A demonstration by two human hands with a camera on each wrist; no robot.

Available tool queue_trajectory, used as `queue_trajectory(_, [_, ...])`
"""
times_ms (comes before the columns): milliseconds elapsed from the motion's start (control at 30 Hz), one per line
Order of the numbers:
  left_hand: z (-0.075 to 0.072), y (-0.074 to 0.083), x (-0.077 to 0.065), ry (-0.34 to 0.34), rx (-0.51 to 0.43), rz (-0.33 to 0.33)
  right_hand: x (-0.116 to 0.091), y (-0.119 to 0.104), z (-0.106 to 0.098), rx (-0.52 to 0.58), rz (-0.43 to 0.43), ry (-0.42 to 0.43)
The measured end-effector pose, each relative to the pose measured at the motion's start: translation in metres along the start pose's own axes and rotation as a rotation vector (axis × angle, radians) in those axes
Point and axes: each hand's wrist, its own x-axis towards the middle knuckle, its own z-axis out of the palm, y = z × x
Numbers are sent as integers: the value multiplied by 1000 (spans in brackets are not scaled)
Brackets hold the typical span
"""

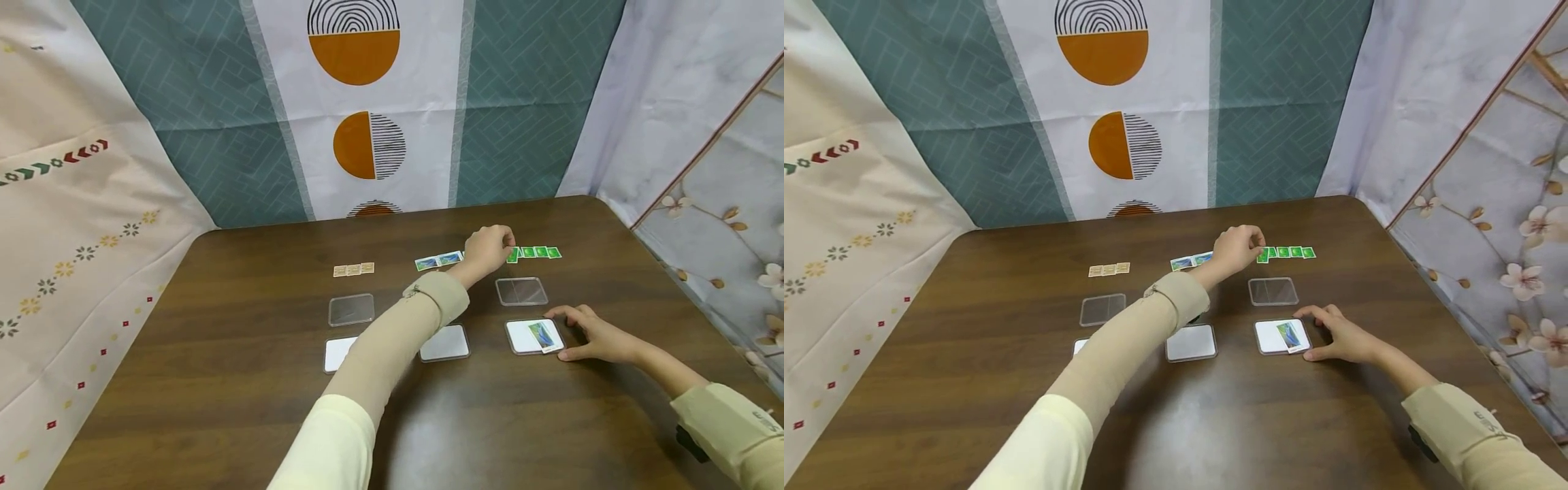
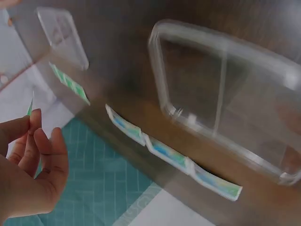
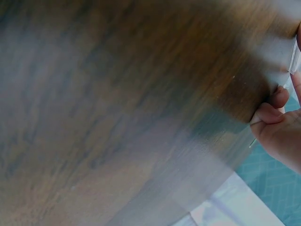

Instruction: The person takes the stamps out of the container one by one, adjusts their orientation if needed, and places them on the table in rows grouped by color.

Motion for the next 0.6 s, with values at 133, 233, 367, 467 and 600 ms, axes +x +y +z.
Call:
queue_trajectory(133, [-3, -1, 12, 11, 9, -48, 1, -1, 3, -10, 2, 10])
queue_trajectory(233, [2, -3, 20, 15, 1, -113, 1, 0, 3, -15, 10, 8])
queue_trajectory(367, [15, -8, 26, 40, -10, -185, 2, 1, 3, -19, 15, 8])
queue_trajectory(467, [26, -9, 28, 53, -22, -233, 0, 2, 2, -17, 7, 15])
queue_trajectory(600, [38, -8, 32, 33, -32, -294, -2, 2, 1, -6, 3, 9])
